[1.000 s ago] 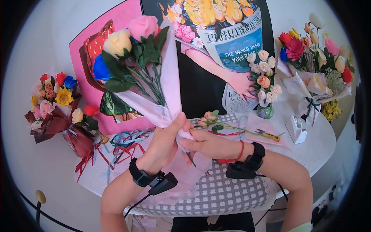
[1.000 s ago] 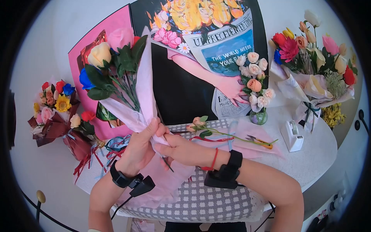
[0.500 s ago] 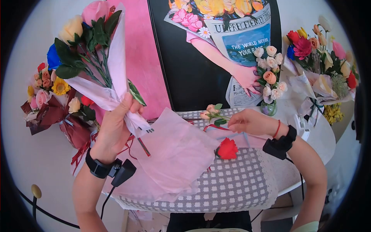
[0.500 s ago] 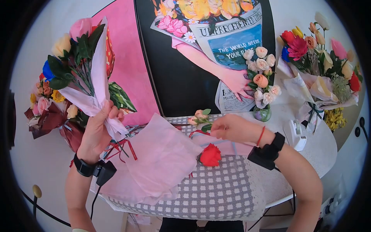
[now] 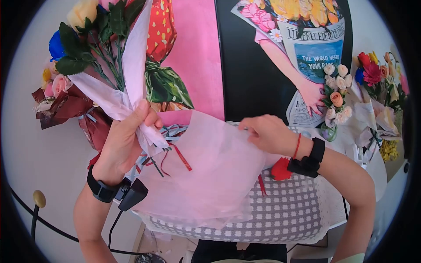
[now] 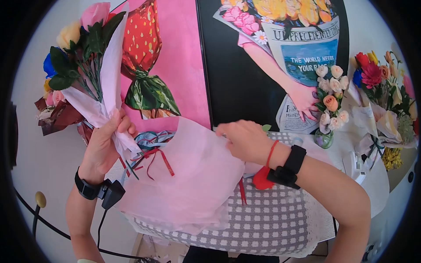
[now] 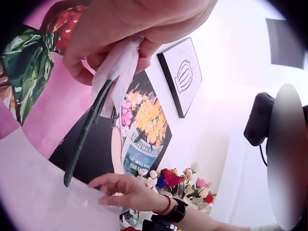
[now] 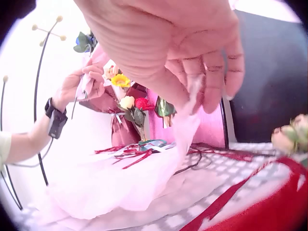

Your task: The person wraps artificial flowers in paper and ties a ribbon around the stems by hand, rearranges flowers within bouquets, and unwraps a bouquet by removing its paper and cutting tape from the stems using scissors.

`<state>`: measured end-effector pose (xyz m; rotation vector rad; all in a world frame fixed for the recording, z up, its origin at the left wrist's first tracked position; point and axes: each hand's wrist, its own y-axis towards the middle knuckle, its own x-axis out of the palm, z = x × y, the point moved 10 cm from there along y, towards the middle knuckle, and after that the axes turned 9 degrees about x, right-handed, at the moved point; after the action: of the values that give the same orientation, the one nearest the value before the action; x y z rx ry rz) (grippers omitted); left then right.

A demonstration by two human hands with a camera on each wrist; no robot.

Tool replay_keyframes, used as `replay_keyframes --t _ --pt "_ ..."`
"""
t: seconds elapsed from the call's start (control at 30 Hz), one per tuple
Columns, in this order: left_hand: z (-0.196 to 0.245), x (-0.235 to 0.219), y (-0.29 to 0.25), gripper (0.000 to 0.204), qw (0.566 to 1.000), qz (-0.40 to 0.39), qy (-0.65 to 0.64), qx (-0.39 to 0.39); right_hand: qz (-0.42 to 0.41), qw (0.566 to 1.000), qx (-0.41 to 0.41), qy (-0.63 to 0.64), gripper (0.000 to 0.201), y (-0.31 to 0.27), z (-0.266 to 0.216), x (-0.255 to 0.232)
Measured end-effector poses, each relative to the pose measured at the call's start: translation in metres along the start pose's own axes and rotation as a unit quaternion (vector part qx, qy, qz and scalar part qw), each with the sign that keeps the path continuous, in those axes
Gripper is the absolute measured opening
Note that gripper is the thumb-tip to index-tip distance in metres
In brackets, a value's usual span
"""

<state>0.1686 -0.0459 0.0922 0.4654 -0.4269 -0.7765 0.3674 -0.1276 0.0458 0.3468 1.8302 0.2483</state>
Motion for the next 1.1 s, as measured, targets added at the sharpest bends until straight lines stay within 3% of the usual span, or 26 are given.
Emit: replay_keyframes --t 0.13,0.47,0.53,0.57,0.63,0.67,0.73,0.83,0.93,1.0,1.1 --pt "0.002 -0.017 -0.005 0.021 1.000 0.016 -0.007 -0.006 -0.007 0.999 -0.006 0.037 0.027 0.026 -0.018 -0.001" --pt "-0.013 -0.036 -0.004 0.021 0.999 0.025 -0.021 -0.018 -0.008 0.981 0.065 0.181 0.021 0.072 0.008 0.059" --pt "-0.020 -0.029 -0.003 0.022 0.999 0.010 -0.012 -0.032 -0.063 0.979 0.049 0.186 0.018 0.073 0.003 0.062" --pt "-0.022 -0.027 -0.003 0.022 0.999 0.008 -0.015 -0.033 -0.063 0.979 0.052 0.185 0.018 0.072 0.009 0.058" --pt "-0.031 -0.023 -0.005 0.023 0.999 0.006 -0.014 -0.051 -0.048 0.998 -0.034 0.028 0.018 0.061 0.013 0.043" --pt "-0.033 -0.020 -0.005 0.023 0.998 0.002 -0.019 -0.052 -0.048 0.998 -0.029 0.025 0.018 0.056 0.024 0.035" --pt "-0.038 -0.017 -0.005 0.023 0.998 0.004 -0.011 -0.056 -0.223 0.974 0.032 -0.023 0.018 0.035 0.058 0.055" --pt "-0.046 -0.003 -0.005 0.023 0.997 -0.003 -0.019 -0.070 -0.259 0.965 0.038 -0.035 0.017 0.008 0.084 0.057" --pt "-0.056 0.013 -0.005 0.024 0.995 -0.011 -0.035 -0.091 -0.235 0.971 0.028 -0.038 0.016 -0.006 0.090 0.047" --pt "-0.060 0.026 -0.004 0.025 0.995 -0.028 -0.035 -0.094 -0.269 0.960 0.079 0.000 0.017 -0.010 0.104 0.057" --pt "-0.068 0.044 -0.005 0.026 0.993 -0.047 -0.039 -0.100 -0.236 0.971 0.021 -0.031 0.015 -0.011 0.093 0.057"
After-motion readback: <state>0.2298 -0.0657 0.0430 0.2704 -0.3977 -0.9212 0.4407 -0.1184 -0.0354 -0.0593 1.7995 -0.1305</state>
